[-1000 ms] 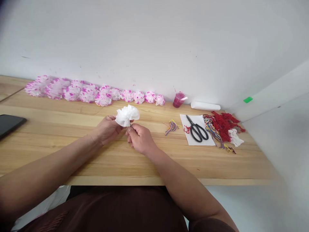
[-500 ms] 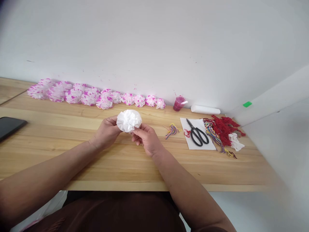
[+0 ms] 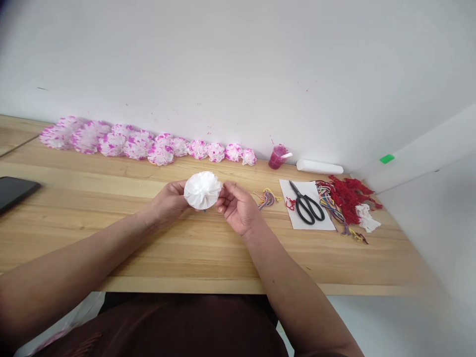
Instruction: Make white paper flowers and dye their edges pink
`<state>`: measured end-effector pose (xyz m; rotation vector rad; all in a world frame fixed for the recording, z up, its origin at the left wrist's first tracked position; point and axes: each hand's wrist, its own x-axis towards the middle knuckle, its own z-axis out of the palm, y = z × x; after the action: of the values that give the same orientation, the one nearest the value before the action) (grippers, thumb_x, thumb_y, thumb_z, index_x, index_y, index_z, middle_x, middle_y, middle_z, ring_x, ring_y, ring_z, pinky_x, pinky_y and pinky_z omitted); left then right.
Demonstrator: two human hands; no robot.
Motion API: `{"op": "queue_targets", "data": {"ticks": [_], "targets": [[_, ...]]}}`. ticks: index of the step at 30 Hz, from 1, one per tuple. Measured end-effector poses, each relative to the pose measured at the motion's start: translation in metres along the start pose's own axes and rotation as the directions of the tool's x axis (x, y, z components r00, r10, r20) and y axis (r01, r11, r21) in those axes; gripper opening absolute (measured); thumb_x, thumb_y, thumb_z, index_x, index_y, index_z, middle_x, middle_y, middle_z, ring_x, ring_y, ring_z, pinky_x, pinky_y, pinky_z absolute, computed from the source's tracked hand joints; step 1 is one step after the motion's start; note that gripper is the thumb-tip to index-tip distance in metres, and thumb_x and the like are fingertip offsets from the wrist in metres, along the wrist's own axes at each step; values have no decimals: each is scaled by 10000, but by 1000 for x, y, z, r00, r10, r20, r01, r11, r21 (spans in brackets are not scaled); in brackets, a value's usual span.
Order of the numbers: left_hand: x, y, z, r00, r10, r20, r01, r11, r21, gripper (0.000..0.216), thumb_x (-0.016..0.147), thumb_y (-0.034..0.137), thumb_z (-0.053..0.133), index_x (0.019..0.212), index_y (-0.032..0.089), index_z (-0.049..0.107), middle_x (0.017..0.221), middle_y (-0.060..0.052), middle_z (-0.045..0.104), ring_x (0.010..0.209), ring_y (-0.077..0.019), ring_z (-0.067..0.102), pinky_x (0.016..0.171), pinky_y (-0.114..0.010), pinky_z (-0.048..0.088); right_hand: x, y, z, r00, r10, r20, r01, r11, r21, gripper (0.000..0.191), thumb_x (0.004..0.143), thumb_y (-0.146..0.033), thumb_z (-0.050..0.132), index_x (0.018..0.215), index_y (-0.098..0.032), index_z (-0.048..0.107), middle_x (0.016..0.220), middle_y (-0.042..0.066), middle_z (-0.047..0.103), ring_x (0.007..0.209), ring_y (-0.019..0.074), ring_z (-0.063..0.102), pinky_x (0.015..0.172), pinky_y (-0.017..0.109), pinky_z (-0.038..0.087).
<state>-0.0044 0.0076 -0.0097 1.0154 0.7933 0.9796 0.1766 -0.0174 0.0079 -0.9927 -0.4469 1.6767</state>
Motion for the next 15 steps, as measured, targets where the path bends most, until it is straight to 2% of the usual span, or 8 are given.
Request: {"op": "queue_targets", "data": {"ticks": [3,5,7,9,10,12,15], "targets": [[0,3,3,994,-52,-93,34,982,-187,302,531,173,930,813,147,826,772,-41,772,613,-120,640,553,-217,555,5,6,-5,988,-144,-53,139,986,-89,255,730,-361,844,816,-203,663,744,-12,725,651,122,654,547,211,478],[0,5,4,990,-71,-118,37,962,-270,312,530,181,952,810,138,822,786,-46,771,604,-103,637,562,-202,566,7,15,-6,967,-253,-8,238,919,-314,297,758,-449,822,875,-206,699,828,14,748,754,153,680,605,237,498],[0,6,5,989,-86,-122,43,947,-317,301,539,187,963,797,134,818,760,-49,766,590,-91,631,557,-179,555,6,25,-5,917,-349,193,395,734,-552,316,845,-504,747,956,-209,726,938,44,767,877,189,689,757,293,535],[-1,5,7,990,-89,-109,47,940,-339,308,541,172,963,815,139,824,761,-55,775,619,-102,652,578,-175,554,3,33,-1,826,-380,416,563,528,-636,321,935,-511,653,1031,-214,725,1054,67,768,1010,226,682,940,364,520],[-2,4,8,992,-84,-90,49,940,-338,310,545,162,958,826,142,828,775,-61,783,651,-115,670,613,-187,566,2,36,1,788,-380,485,616,466,-635,327,958,-512,622,1056,-216,720,1084,70,764,1060,240,675,994,387,503],[-5,2,11,996,-72,-42,55,946,-321,304,541,146,950,821,145,833,788,-68,793,708,-147,699,694,-231,587,1,39,4,746,-387,542,666,433,-607,343,969,-523,600,1076,-216,711,1107,69,758,1119,258,666,1028,405,499],[-8,-1,13,997,-73,-7,69,962,-264,275,519,150,948,767,149,831,742,-61,785,704,-169,701,733,-275,580,0,41,6,742,-392,544,669,484,-564,332,954,-518,619,1079,-222,706,1151,59,747,1152,254,661,1041,406,507]]}}
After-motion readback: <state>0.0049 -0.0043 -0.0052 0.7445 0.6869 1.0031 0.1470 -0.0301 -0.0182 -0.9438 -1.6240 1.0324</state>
